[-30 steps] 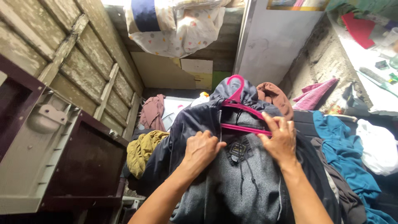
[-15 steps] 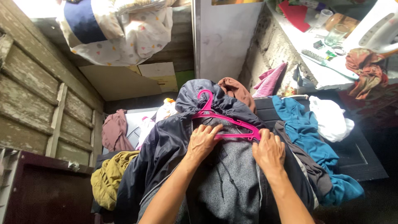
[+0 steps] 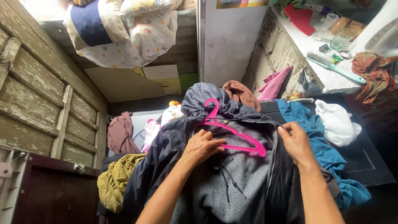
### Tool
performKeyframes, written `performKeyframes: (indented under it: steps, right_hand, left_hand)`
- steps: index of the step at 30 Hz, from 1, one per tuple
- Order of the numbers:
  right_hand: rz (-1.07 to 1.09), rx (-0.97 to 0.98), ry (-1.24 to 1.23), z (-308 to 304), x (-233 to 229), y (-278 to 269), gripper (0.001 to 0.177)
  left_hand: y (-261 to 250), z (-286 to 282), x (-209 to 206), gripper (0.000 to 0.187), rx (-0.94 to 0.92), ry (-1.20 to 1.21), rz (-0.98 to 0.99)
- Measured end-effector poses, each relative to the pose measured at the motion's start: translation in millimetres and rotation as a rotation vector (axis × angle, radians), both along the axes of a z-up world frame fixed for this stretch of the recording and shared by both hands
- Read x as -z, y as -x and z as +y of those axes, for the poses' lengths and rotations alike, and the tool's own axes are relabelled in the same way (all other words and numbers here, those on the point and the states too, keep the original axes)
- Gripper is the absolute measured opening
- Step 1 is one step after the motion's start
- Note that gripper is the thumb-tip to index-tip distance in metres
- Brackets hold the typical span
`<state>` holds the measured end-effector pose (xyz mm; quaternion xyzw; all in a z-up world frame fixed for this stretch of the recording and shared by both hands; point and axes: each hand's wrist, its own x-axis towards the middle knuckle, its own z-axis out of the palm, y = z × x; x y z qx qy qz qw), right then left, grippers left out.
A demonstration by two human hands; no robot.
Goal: The person picks up jackets and hoodies from a pile, places them on hangers, and hangs them in a wardrobe. The person handles a black jacket, a grey hoodie, and a brown hoodie, placing each on a hanger and hanging it in the closet.
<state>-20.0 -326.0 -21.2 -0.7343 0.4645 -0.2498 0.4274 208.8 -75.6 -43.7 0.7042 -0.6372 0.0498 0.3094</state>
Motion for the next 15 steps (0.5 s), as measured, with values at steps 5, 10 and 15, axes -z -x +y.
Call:
performKeyframes:
  steps: [5, 10, 15]
  right_hand:
    - [-0.072, -0.373, 0.227, 62.4, -40.4, 11.4, 0.016]
    - [0.081, -0.540, 0.761, 74.9, -73.3, -12.1, 0.024]
    - [0.384, -0.529, 0.863, 47.9, -26.7, -72.3, 0.054]
  left_hand:
    - [19.1, -23.3, 3.8, 0.033, -0.186, 0.126, 0.009]
    - [34.8, -38.4, 4.7, 0.031, -0.206, 0.183, -0.009]
    - [34.4, -20.4, 0.3, 0.039, -0.114, 0.113, 0.173]
